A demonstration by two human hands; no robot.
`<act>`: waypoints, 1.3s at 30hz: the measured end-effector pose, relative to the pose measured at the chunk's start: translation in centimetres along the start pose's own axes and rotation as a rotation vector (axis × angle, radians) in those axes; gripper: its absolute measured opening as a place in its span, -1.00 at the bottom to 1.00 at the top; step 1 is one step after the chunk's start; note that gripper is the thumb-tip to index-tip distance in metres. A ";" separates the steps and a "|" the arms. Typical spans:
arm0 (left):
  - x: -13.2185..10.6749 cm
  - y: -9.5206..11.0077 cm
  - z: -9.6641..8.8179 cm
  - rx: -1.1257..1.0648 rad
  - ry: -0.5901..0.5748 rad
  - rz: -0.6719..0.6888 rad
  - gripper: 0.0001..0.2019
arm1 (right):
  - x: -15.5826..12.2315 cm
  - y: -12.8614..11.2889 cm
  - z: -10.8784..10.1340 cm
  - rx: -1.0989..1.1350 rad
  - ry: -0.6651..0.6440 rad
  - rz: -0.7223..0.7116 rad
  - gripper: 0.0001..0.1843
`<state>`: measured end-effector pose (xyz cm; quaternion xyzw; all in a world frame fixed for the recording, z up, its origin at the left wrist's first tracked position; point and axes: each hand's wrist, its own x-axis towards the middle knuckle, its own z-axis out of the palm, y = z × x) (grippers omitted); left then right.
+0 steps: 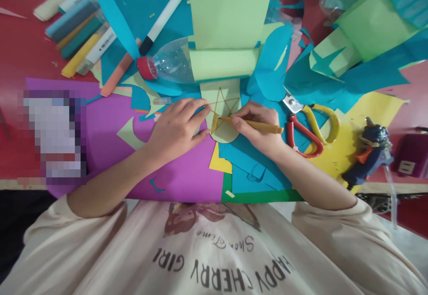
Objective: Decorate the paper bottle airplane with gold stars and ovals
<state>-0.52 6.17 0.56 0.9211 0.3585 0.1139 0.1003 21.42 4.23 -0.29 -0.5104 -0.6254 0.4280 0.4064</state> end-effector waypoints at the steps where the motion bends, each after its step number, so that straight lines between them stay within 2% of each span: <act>1: 0.0 0.0 0.0 -0.008 0.001 -0.001 -0.67 | 0.0 0.0 0.0 -0.008 -0.010 0.006 -0.69; 10: 0.0 0.1 0.0 0.024 0.001 0.007 -0.66 | -0.1 0.0 0.1 -0.020 -0.042 0.025 -0.72; 21: 0.1 0.1 -0.1 0.001 -0.011 -0.003 -0.66 | -0.2 0.0 0.2 -0.060 0.037 -0.004 -0.73; 34: 0.0 0.1 0.0 0.038 0.010 0.018 -0.66 | -0.4 -0.1 0.1 -0.034 -0.052 0.009 -0.77; 39: 0.1 0.1 -0.1 -0.010 -0.014 -0.003 -0.66 | -0.3 -0.2 0.2 -0.027 0.019 -0.015 -0.74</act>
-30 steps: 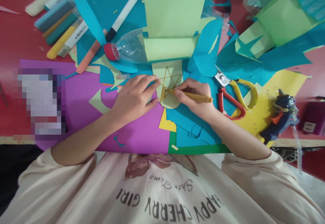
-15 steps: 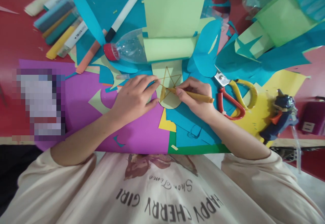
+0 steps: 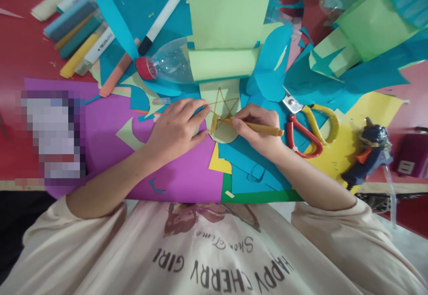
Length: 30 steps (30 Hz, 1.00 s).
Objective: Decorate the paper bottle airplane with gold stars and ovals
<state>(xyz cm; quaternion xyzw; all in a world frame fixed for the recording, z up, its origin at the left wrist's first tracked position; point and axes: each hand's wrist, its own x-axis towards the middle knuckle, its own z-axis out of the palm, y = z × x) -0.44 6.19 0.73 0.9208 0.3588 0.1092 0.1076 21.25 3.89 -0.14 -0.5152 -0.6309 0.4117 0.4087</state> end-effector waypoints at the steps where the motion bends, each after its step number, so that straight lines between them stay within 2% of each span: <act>1: 0.0 0.0 0.0 -0.015 -0.008 -0.011 -0.66 | 0.0 0.0 0.0 -0.007 0.015 0.009 -0.73; 8: 0.2 0.1 -0.3 -0.084 -0.037 -0.056 -0.67 | 0.1 0.0 0.0 -0.027 0.003 0.031 -0.73; 17: 0.0 0.0 0.1 -0.036 -0.001 -0.025 -0.67 | 0.1 -0.2 -0.1 -0.007 -0.076 0.017 -0.78; 23: -0.1 0.0 0.0 -0.016 -0.004 -0.017 -0.68 | 0.1 -0.3 -0.1 -0.027 -0.105 0.021 -0.73; 30: 0.0 0.0 0.0 -0.054 -0.020 -0.043 -0.67 | 0.4 -0.3 -0.3 0.044 -0.037 0.073 -0.62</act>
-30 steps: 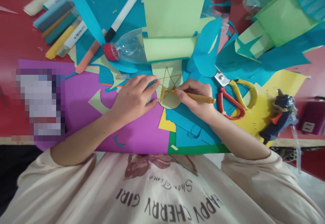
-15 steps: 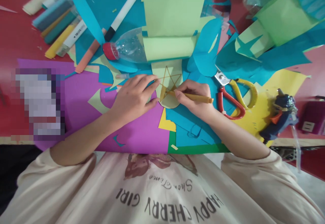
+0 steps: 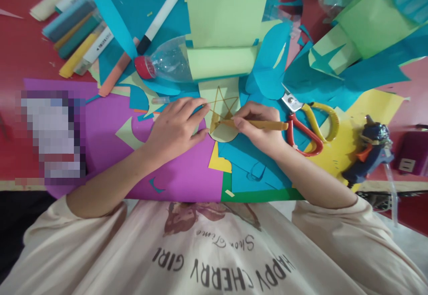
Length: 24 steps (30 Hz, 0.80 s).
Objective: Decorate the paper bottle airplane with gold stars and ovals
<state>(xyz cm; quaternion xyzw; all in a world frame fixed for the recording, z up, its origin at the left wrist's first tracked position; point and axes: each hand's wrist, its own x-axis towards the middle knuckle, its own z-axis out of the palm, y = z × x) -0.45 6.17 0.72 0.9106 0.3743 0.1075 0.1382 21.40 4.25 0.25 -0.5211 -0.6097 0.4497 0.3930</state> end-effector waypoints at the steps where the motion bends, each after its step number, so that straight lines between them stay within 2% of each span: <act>1: 0.0 0.0 0.0 -0.011 0.000 -0.002 -0.67 | 0.1 0.1 0.0 0.035 0.011 0.008 -0.62; 5: 0.1 0.1 -0.1 -0.006 0.005 0.003 -0.68 | 0.2 0.3 -0.2 0.128 -0.029 0.019 -0.65; 13: 0.2 0.1 -0.2 -0.019 -0.009 -0.006 -0.68 | 0.1 0.6 -0.1 -0.044 -0.044 -0.059 -0.87; 24: 0.1 0.1 -0.2 0.030 0.004 0.013 -0.68 | 0.2 0.7 0.0 -0.054 -0.068 -0.025 -0.86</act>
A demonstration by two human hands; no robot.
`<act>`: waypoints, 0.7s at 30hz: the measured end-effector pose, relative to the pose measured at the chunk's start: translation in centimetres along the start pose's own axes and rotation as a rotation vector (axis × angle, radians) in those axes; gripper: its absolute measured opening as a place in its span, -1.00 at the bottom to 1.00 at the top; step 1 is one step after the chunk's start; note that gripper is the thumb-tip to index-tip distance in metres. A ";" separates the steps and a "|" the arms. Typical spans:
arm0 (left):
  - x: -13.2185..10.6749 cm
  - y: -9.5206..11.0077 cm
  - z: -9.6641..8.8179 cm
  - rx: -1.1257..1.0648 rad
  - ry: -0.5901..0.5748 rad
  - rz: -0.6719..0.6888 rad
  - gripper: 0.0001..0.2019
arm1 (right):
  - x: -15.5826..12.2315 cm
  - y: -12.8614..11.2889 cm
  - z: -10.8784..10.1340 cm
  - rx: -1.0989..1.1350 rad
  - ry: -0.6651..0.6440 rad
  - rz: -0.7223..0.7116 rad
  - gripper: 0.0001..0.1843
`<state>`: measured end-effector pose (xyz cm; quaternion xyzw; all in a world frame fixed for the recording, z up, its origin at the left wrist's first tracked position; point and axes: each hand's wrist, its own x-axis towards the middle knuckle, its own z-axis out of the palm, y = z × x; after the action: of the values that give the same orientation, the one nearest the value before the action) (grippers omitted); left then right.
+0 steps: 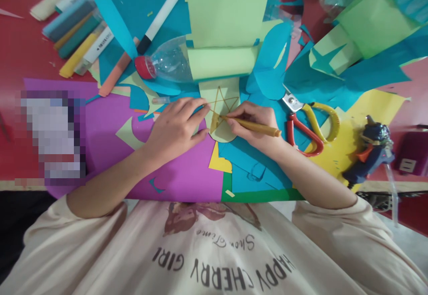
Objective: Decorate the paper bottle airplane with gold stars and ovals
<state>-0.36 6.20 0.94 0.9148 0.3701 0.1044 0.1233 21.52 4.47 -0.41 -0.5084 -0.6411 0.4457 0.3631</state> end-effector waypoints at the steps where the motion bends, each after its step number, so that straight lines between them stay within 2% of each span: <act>1: 0.0 0.0 0.0 -0.010 0.002 -0.001 -0.68 | 0.0 0.0 0.0 0.007 -0.007 0.001 -0.87; 8: -0.1 -0.1 0.2 -0.029 0.009 0.000 -0.66 | -0.2 -0.3 -0.1 0.003 -0.074 0.006 -0.82; 13: -0.1 -0.1 0.2 0.019 0.025 0.025 -0.67 | -0.2 -0.3 -0.1 -0.018 -0.077 -0.027 -0.79; 21: -0.1 -0.1 0.2 -0.010 -0.002 0.006 -0.66 | 0.0 -0.2 -0.2 0.001 0.049 -0.056 -0.85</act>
<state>-0.40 6.17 0.75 0.9154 0.3667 0.1058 0.1280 21.64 4.50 -0.11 -0.5008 -0.6457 0.4231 0.3914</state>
